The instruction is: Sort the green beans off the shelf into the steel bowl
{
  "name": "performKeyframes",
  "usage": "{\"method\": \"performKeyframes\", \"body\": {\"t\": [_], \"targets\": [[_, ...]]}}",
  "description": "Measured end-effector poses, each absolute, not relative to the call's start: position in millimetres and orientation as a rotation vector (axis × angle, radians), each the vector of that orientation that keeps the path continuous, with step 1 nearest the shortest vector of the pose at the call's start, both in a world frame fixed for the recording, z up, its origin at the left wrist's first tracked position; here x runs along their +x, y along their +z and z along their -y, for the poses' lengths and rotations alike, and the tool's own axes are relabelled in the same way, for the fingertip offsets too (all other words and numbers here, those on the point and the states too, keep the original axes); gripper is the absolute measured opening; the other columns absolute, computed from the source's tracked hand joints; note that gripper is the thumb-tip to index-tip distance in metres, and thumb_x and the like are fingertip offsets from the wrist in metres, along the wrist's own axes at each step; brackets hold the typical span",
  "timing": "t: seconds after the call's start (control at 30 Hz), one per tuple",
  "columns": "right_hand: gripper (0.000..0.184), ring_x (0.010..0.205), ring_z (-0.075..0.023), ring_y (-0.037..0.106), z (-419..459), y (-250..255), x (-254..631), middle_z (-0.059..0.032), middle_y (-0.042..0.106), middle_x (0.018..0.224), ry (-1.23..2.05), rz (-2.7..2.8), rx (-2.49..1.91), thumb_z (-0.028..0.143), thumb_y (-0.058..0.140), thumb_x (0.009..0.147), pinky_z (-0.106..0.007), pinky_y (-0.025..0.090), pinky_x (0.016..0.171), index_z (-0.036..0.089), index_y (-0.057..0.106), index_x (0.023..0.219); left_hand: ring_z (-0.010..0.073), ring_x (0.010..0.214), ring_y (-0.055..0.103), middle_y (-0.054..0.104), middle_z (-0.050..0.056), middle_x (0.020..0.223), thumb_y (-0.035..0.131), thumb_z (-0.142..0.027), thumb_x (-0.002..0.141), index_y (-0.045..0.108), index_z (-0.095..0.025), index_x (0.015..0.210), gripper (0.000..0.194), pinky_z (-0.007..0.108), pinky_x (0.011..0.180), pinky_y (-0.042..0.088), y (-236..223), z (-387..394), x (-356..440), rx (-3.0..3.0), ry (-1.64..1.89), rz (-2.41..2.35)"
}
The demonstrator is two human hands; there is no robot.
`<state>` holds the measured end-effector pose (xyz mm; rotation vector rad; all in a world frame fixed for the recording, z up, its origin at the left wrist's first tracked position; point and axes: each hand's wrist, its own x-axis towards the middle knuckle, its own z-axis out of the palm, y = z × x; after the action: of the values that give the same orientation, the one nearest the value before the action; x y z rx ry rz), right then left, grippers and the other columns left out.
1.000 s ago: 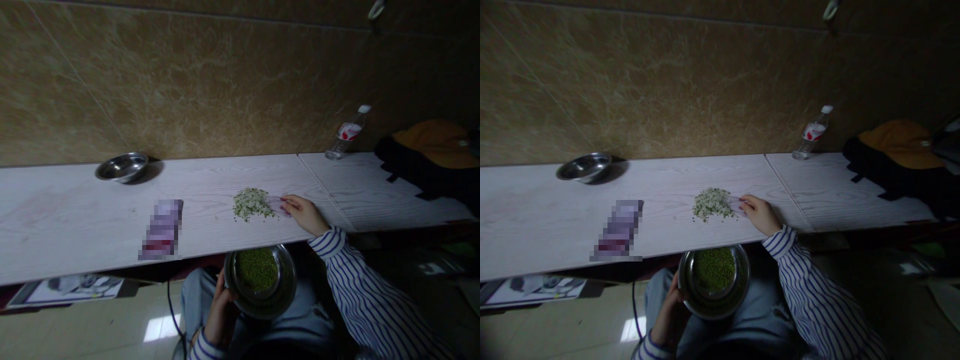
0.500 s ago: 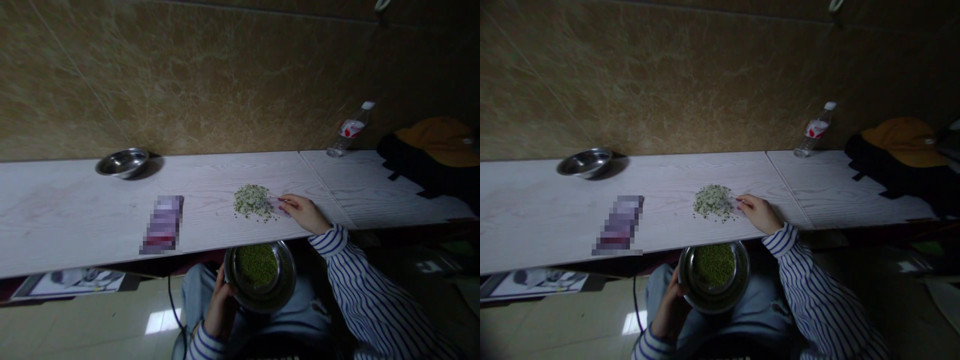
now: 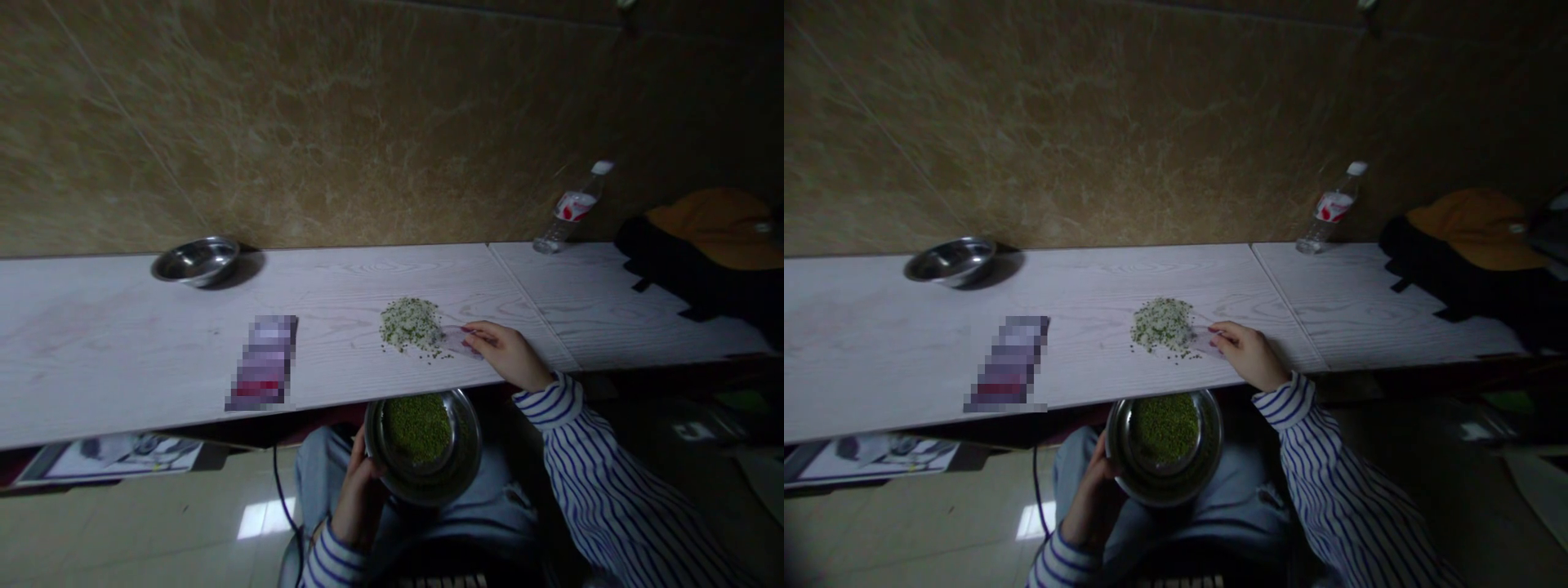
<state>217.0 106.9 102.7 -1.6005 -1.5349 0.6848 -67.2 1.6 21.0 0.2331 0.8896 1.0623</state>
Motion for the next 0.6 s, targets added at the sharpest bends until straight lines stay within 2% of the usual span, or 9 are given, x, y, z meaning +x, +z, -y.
{"method": "performKeyframes", "body": {"t": [0.33, 0.6], "targets": [[0.024, 0.08, -0.0221, 0.075, -96, 102, 219, -0.0066, 0.081, 0.091, 0.717, 1.565, -1.631, 0.032, 0.064, 0.083, -0.034, 0.061, 0.075, 0.021, 0.076, 0.101, 0.0335, 0.118, 0.064, 0.077, 0.007, 0.12, 0.07, -0.016, 0.06, 0.072, -0.029, 0.128, 0.07, 0.038, 0.094, 0.052, 24, -1, -64, 0.25, 1.054, -0.879], [0.028, 0.083, -0.0243, 0.076, -89, 105, 223, -0.0088, 0.081, 0.094, 0.695, 1.543, -1.642, 0.035, 0.064, 0.083, -0.037, 0.062, 0.078, 0.019, 0.076, 0.103, 0.0325, 0.125, 0.061, 0.076, 0.004, 0.122, 0.07, -0.015, 0.062, 0.074, -0.032, 0.123, 0.064, 0.039, 0.098, 0.05, 25, 0, -65, 0.241, 1.072, -0.876]]}}
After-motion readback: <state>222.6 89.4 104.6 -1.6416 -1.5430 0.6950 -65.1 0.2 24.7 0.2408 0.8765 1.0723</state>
